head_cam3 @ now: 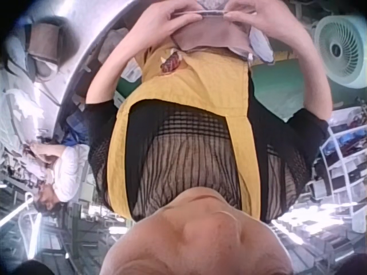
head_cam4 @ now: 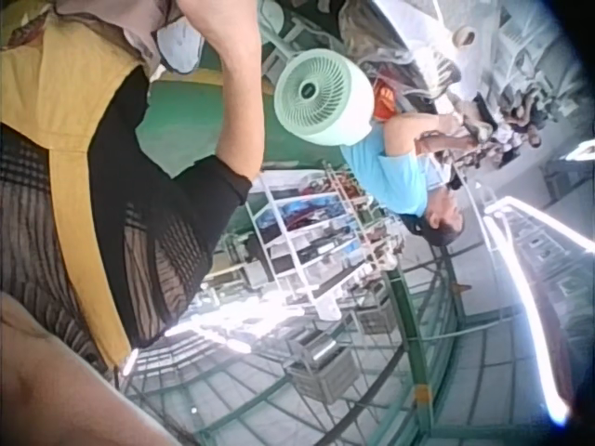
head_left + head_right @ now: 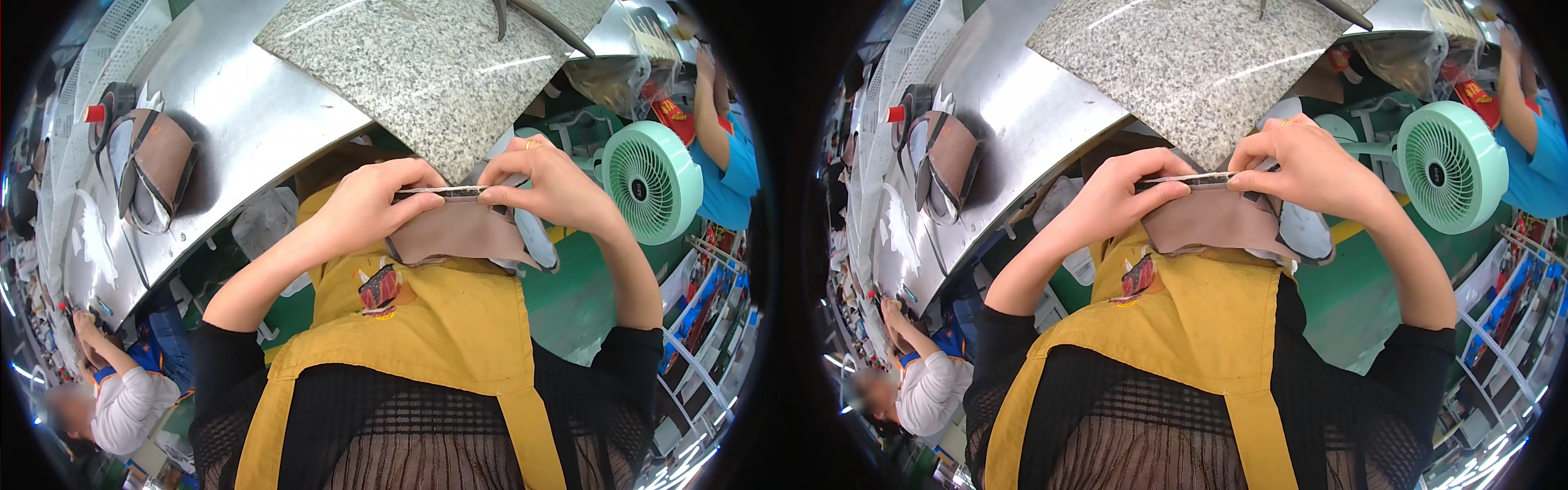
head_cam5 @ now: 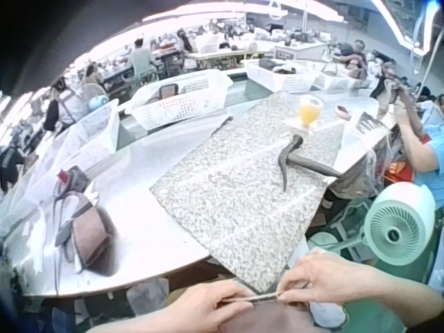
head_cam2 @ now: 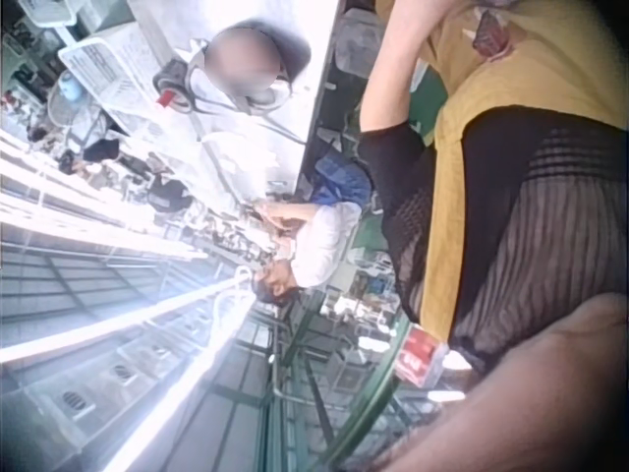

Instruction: The person uses a hammer to tap and secure the upper part of a shoe to its sole on a workbench. They repeatedly adjust the shoe's position and tap along the edges to ensure the components are aligned and attached.

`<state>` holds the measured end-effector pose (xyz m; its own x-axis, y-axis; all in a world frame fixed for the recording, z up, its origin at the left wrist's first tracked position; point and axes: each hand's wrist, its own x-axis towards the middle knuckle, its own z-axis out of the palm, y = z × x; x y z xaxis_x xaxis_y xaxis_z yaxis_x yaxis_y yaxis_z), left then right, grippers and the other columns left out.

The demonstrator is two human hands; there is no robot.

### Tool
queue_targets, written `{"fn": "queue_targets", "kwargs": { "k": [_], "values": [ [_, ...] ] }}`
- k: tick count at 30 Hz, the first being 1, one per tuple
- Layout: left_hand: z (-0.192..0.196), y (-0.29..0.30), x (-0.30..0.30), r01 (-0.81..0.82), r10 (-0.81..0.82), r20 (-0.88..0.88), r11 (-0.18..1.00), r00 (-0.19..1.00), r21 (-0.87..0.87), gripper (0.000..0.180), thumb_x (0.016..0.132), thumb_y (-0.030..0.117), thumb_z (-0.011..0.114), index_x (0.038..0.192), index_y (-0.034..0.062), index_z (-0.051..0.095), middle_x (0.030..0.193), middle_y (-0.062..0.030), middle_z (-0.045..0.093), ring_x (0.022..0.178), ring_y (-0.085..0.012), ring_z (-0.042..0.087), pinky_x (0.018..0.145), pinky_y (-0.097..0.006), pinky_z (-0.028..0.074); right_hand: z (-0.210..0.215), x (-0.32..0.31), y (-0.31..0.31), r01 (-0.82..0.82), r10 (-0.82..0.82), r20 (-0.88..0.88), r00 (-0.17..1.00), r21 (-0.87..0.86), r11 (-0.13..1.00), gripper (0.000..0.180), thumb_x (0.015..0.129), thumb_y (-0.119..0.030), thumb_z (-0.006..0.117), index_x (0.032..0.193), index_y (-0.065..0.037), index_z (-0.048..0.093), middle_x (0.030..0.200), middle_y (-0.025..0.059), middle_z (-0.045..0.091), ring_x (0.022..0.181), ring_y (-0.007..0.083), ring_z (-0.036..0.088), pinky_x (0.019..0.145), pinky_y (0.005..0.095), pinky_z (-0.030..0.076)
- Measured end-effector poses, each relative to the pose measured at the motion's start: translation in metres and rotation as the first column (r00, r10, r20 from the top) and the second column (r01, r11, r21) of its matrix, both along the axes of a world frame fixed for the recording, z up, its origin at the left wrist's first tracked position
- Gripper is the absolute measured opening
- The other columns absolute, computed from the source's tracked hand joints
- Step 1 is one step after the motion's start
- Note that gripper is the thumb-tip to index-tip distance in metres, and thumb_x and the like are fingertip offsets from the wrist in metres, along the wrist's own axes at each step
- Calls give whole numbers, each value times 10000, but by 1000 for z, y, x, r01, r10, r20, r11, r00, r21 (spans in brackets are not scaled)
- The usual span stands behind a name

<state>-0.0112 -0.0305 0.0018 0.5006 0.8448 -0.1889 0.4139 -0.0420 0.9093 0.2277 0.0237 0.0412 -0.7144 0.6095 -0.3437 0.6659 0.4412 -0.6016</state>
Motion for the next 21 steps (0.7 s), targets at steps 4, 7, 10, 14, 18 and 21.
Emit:
{"fn": "queue_targets", "kwargs": {
  "k": [4,7,10,14,18,21],
  "values": [
    [1,10,3,-27,26,-38,999,999,-43,179,849,169,613,965,33,605,773,-78,600,707,-214,576,674,-286,457,-4,-3,4,81,-78,-48,996,58,995,135,789,-234,659,814,-101,664,696,19,599,767,180,501,820,318,355],
    [-4,17,8,-47,54,-70,994,996,101,161,843,173,614,935,41,606,788,-72,590,714,-236,587,678,-307,467,-8,-7,8,95,-91,-31,995,162,982,119,771,-216,679,792,-100,656,695,10,595,773,176,505,815,312,352],
    [3,14,16,-60,136,-251,955,958,289,139,828,171,620,918,65,619,801,-62,570,745,-244,583,684,-327,472,-14,-8,7,66,-61,-25,998,318,946,123,764,-222,681,753,-111,630,660,-3,593,752,182,519,804,333,357],
    [-2,17,16,-34,185,-245,856,952,516,109,799,161,636,884,93,635,807,-48,553,766,-237,566,686,-335,471,-20,-9,2,46,-2,-92,996,479,876,116,750,-206,683,730,-123,604,614,-12,558,746,181,530,804,350,366],
    [-5,24,24,2,135,-218,846,967,533,85,784,158,648,849,102,644,790,-32,556,764,-229,559,679,-329,471,-18,-10,-1,40,21,-101,995,566,824,118,739,-202,684,733,-122,598,631,-12,569,760,183,537,834,352,371],
    [-6,27,32,4,115,-201,858,973,513,86,782,170,652,831,99,643,774,-36,556,735,-231,575,636,-332,474,-17,-5,1,56,6,-116,993,526,849,105,735,-199,685,752,-123,614,672,-11,600,776,183,543,871,356,367]
  ]
}}
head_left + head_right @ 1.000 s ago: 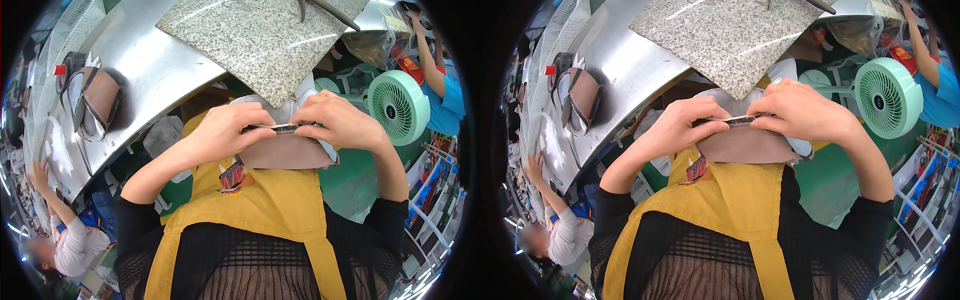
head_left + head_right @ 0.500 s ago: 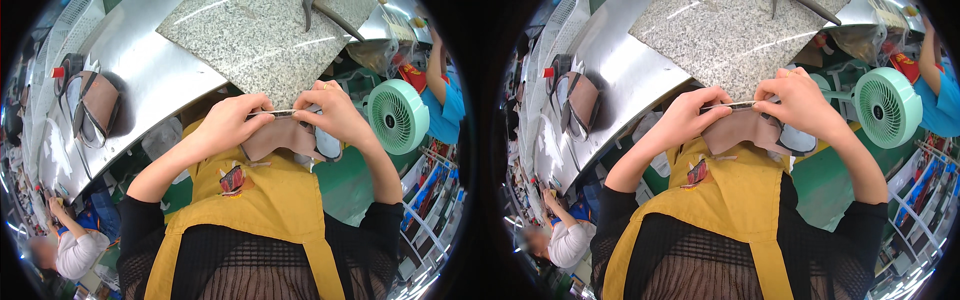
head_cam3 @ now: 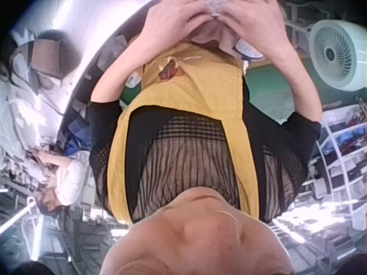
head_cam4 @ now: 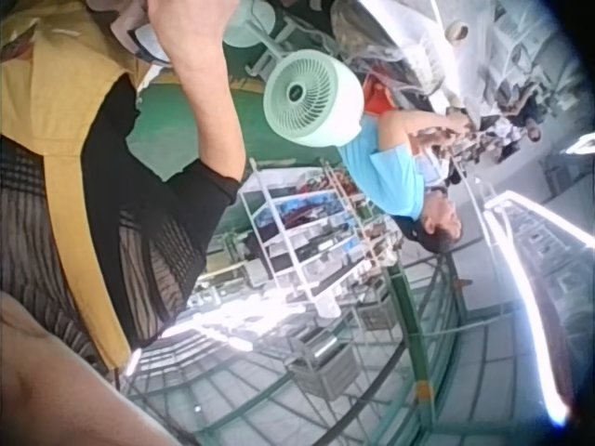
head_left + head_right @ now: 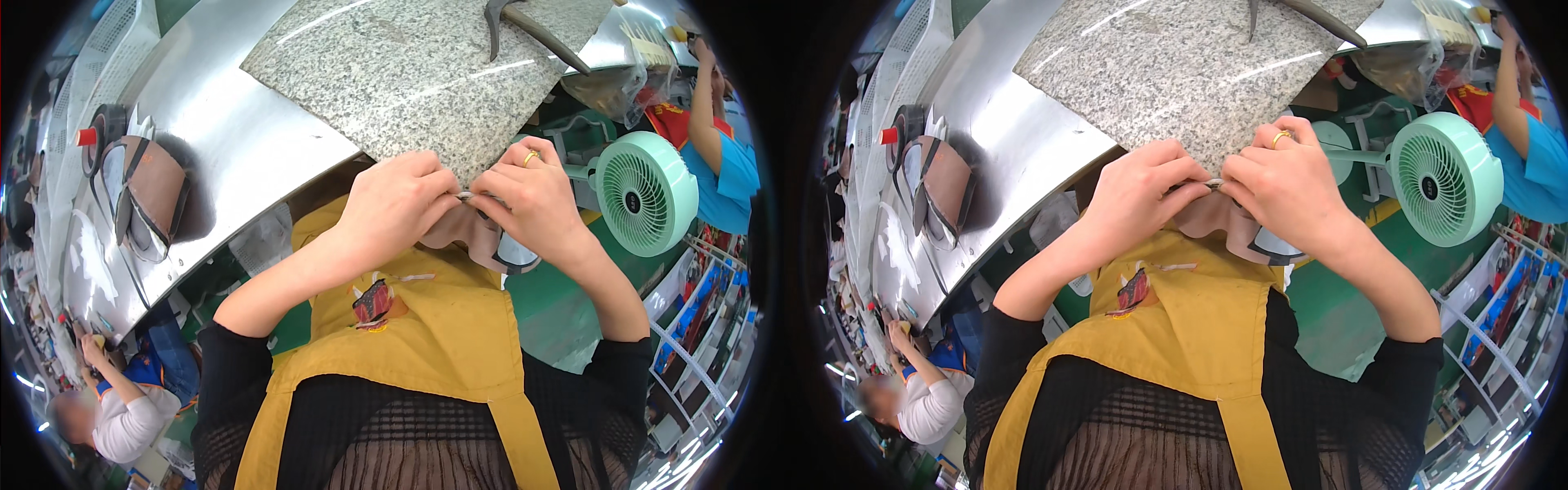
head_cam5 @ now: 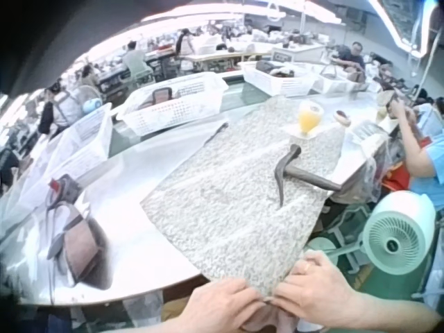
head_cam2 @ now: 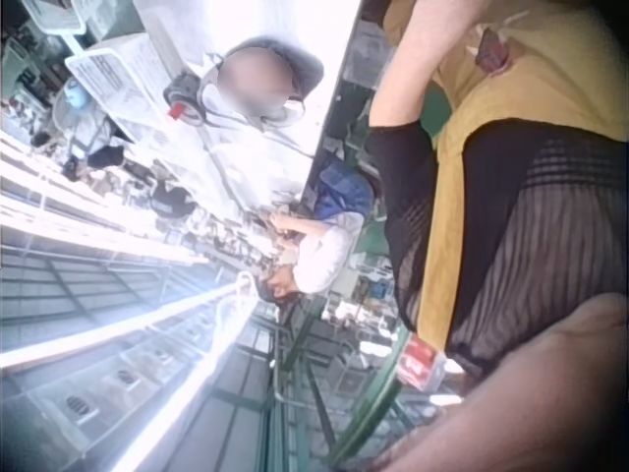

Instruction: The person uses a hammer to tap and secure the upper part of a shoe to its sole on a workbench. They repeatedly adjust the shoe's position and tap along the edges to ensure the components are aligned and attached.

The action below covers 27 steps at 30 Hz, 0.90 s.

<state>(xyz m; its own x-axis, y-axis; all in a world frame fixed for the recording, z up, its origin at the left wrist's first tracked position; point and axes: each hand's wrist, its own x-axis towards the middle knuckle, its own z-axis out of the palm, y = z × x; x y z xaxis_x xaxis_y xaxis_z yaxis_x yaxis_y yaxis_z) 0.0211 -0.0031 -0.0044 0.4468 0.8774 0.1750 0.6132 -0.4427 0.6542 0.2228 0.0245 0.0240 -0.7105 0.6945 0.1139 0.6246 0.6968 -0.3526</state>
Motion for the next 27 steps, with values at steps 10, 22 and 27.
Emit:
{"fn": "queue_targets", "kwargs": {
  "k": [10,22,27],
  "values": [
    [1,17,5,14,0,79,983,997,-181,62,794,139,635,839,97,632,746,-49,553,678,-236,589,590,-332,478,7,7,10,62,-60,16,998,-110,992,62,764,-161,649,784,-111,617,775,1,575,812,176,551,876,362,364],
    [-3,20,7,-22,21,18,998,1000,53,72,747,111,658,815,101,637,753,-31,551,686,-214,576,587,-332,477,-9,-1,14,54,-54,-5,999,59,997,75,744,-123,636,783,-100,577,818,10,531,821,192,543,830,357,385],
    [-8,21,12,-30,30,7,998,1000,54,67,738,99,655,801,102,631,739,-26,540,699,-210,572,575,-327,465,-7,4,20,56,-58,-25,998,-74,996,75,746,-120,638,798,-105,586,820,10,542,829,198,546,829,354,388]
  ]
}}
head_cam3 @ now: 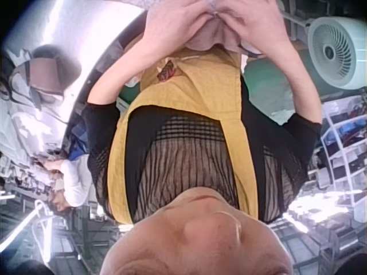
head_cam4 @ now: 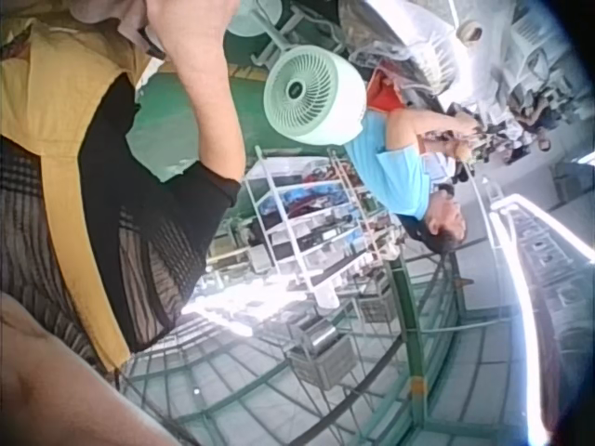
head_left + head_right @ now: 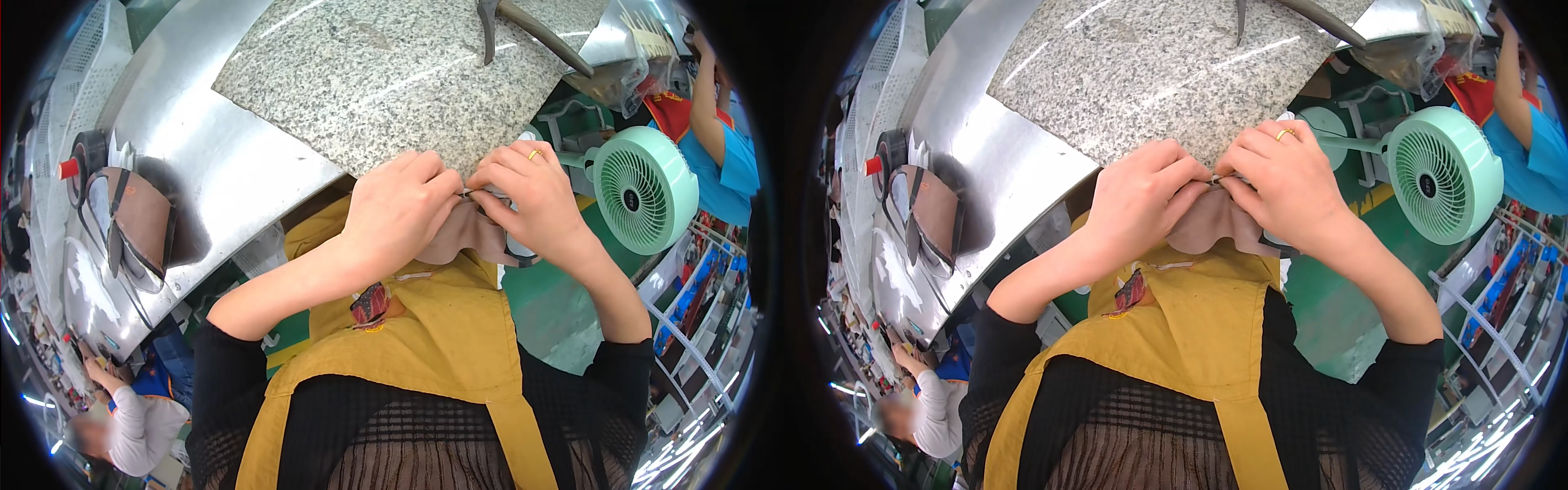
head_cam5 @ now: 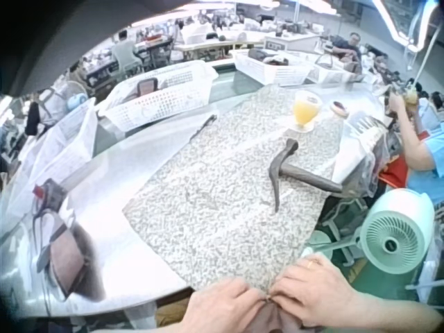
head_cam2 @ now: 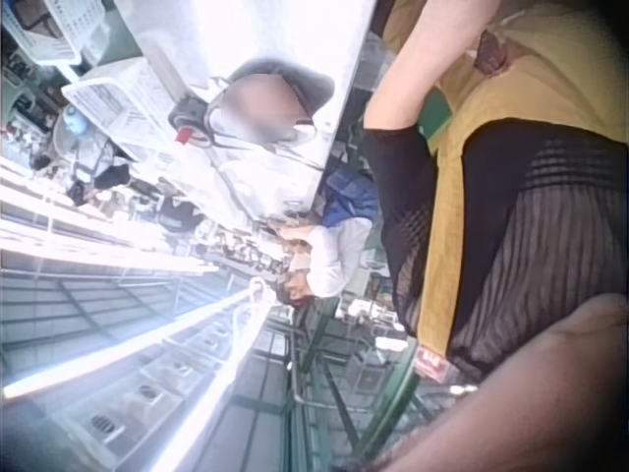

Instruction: The person uses a hammer to tap and secure the upper part of a shoe to its sole on a workbench. They repeatedly adjust the shoe's position and tap along the edges to ensure the components are aligned and attached.

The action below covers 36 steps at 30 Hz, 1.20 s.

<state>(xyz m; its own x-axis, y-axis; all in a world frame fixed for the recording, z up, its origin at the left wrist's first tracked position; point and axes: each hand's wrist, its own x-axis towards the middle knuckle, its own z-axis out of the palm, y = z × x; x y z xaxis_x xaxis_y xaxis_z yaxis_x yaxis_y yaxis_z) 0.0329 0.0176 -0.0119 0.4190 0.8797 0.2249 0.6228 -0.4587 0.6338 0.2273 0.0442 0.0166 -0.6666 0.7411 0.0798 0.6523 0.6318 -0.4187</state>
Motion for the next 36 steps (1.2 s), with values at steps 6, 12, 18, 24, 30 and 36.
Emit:
{"fn": "queue_targets", "kwargs": {
  "k": [6,12,18,24,30,36],
  "values": [
    [-3,0,1,42,-41,-16,996,999,79,94,715,78,655,803,101,628,731,-14,524,674,-199,559,547,-312,454,-1,-1,-1,-23,22,27,999,41,999,94,708,-102,633,777,-95,569,813,8,545,826,193,546,816,354,402],
    [-13,5,-5,102,-111,74,987,991,123,155,690,63,662,838,105,643,751,-1,537,669,-181,548,546,-301,462,-11,-5,-8,-58,56,16,998,258,964,101,664,-81,603,741,-89,538,824,1,548,807,173,549,795,336,420],
    [-14,9,-9,195,-201,20,967,979,167,199,650,50,657,845,90,639,765,3,538,669,-161,541,515,-282,461,-9,4,-2,-27,31,-39,999,108,994,118,715,-134,647,798,-78,585,845,19,594,820,194,566,814,343,419],
    [-14,9,-13,273,-277,-31,913,960,303,256,625,55,630,881,60,624,778,6,511,655,-141,514,486,-252,452,24,29,94,189,-204,13,979,316,930,270,857,-191,612,1055,-8,590,988,93,626,941,209,574,836,322,434],
    [-12,15,-16,421,-399,-140,825,906,376,285,611,70,621,893,52,587,816,-2,476,682,-118,493,519,-223,448,-4,9,147,362,-372,64,926,127,924,278,850,-199,596,995,18,501,957,205,548,907,353,536,792,391,430],
    [-7,20,-19,539,-482,-243,768,842,346,191,630,114,595,811,73,547,818,-9,445,730,-109,492,527,-221,434,39,18,83,289,-405,-150,902,-487,824,232,932,-179,478,1052,6,547,805,45,516,728,116,477,673,256,410]
  ]
}}
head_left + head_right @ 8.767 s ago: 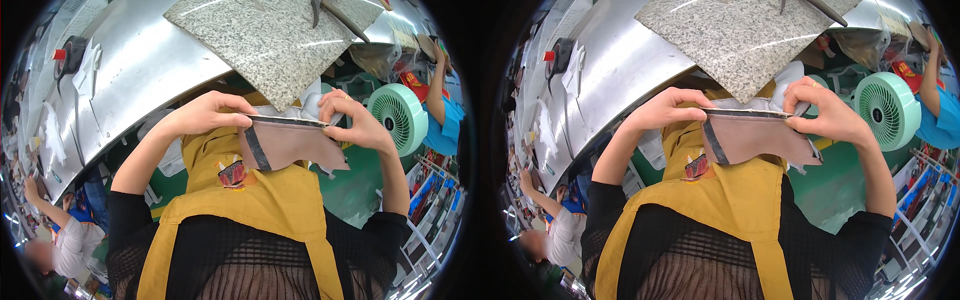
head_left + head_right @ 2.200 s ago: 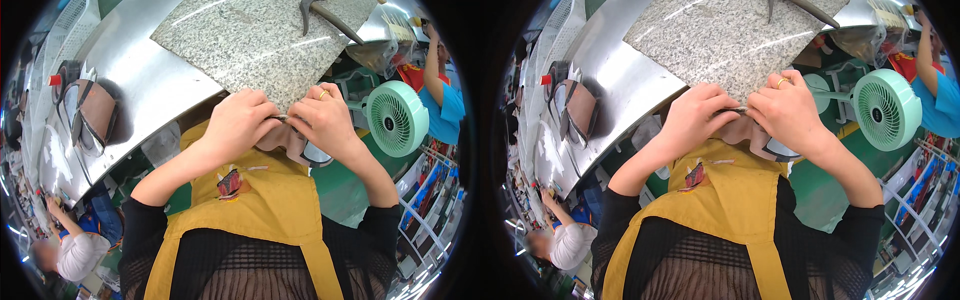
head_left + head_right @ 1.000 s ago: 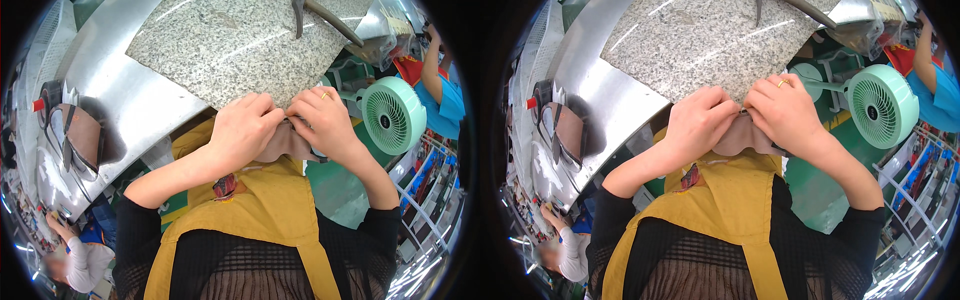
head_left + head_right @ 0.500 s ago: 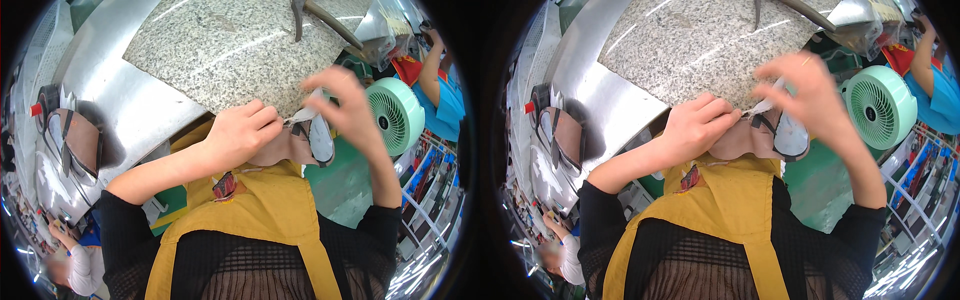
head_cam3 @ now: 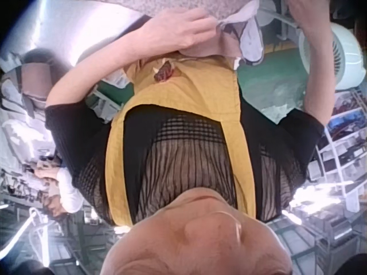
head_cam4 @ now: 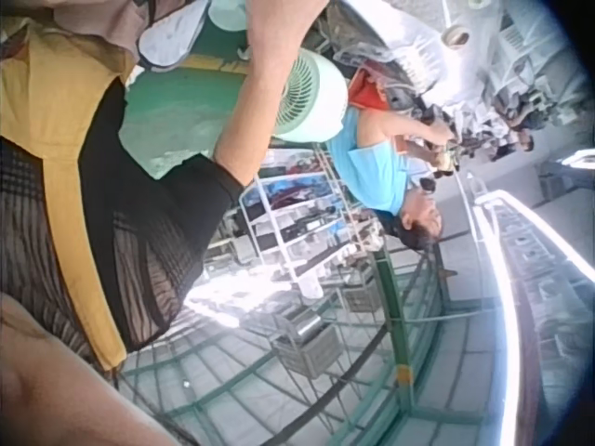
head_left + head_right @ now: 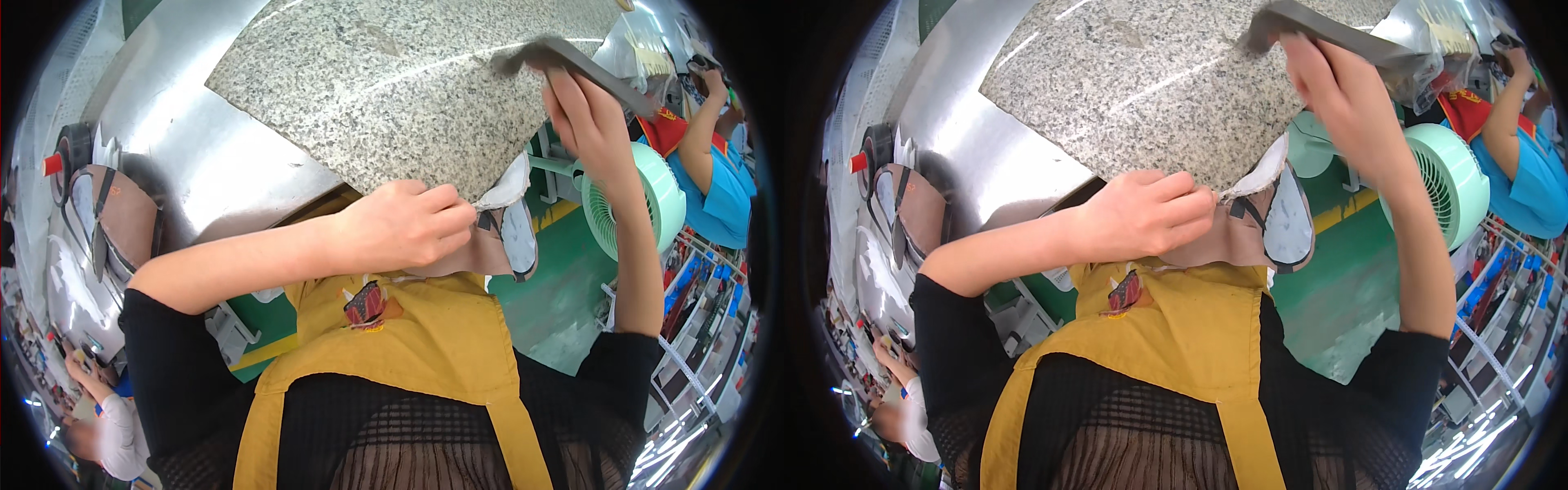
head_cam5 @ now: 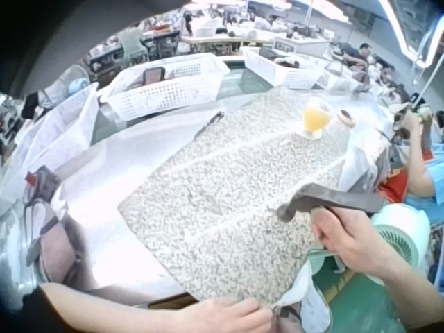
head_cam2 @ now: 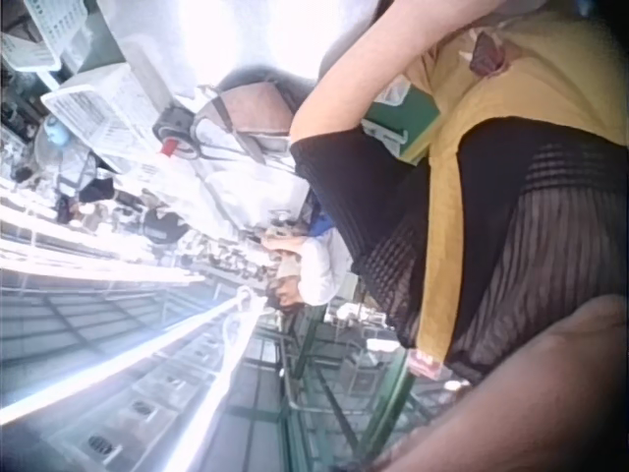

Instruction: The person uses a hammer to tap and secure the upper part of a shoe to its sole on a workbench. They repeatedly adjust the shoe's position and tap along the edges to ensure the components are aligned and attached.

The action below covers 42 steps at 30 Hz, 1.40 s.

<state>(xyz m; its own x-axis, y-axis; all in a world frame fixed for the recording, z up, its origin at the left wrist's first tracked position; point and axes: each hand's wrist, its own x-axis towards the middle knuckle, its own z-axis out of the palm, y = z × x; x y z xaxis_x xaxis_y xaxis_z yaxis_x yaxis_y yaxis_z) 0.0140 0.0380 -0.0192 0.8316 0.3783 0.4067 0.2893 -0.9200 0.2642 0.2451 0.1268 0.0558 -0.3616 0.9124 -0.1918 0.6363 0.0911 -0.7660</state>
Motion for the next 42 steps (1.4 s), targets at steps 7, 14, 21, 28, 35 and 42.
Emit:
{"fn": "queue_targets", "kwargs": {
  "k": [7,14,21,28,35,42],
  "values": [
    [2,6,4,-96,101,10,964,995,-247,152,691,91,611,834,75,561,792,-31,465,718,-168,539,557,-278,470,37,0,-100,-103,118,78,990,-170,980,266,862,-4,541,1127,1,519,897,150,574,738,304,565,666,285,450],
    [2,4,10,-197,222,19,901,975,-386,198,739,72,633,936,80,615,756,-34,480,707,-197,561,575,-307,483,22,10,-115,18,-10,34,999,-263,965,228,919,-30,496,1140,25,508,877,92,569,725,160,516,679,276,451],
    [5,8,4,-30,30,-7,993,1000,-117,301,686,84,607,987,77,612,750,-17,446,676,-154,521,565,-262,463,11,19,-119,-30,26,-28,999,-158,987,245,914,-27,501,1153,27,501,938,120,589,786,182,556,726,271,455],
    [2,7,3,4,-5,10,1000,1000,16,323,679,112,596,997,59,597,767,-7,442,679,-116,510,541,-225,443,16,12,-115,-74,66,-61,996,-130,989,294,871,-12,533,1162,2,501,993,161,588,833,304,595,718,315,476],
    [-2,7,2,21,-23,36,998,999,65,277,678,95,614,952,59,600,777,-1,459,677,-103,511,523,-214,429,22,7,-114,-180,189,41,981,-152,972,313,847,-22,540,1157,-9,500,1029,161,575,840,356,596,681,360,492],
    [-5,6,1,19,-21,40,997,999,70,246,690,93,620,933,63,597,782,2,468,683,-102,515,518,-213,420,13,9,-120,-200,208,58,976,-115,973,334,832,-20,558,1161,-20,501,1017,167,583,841,362,598,680,359,494]
  ]
}}
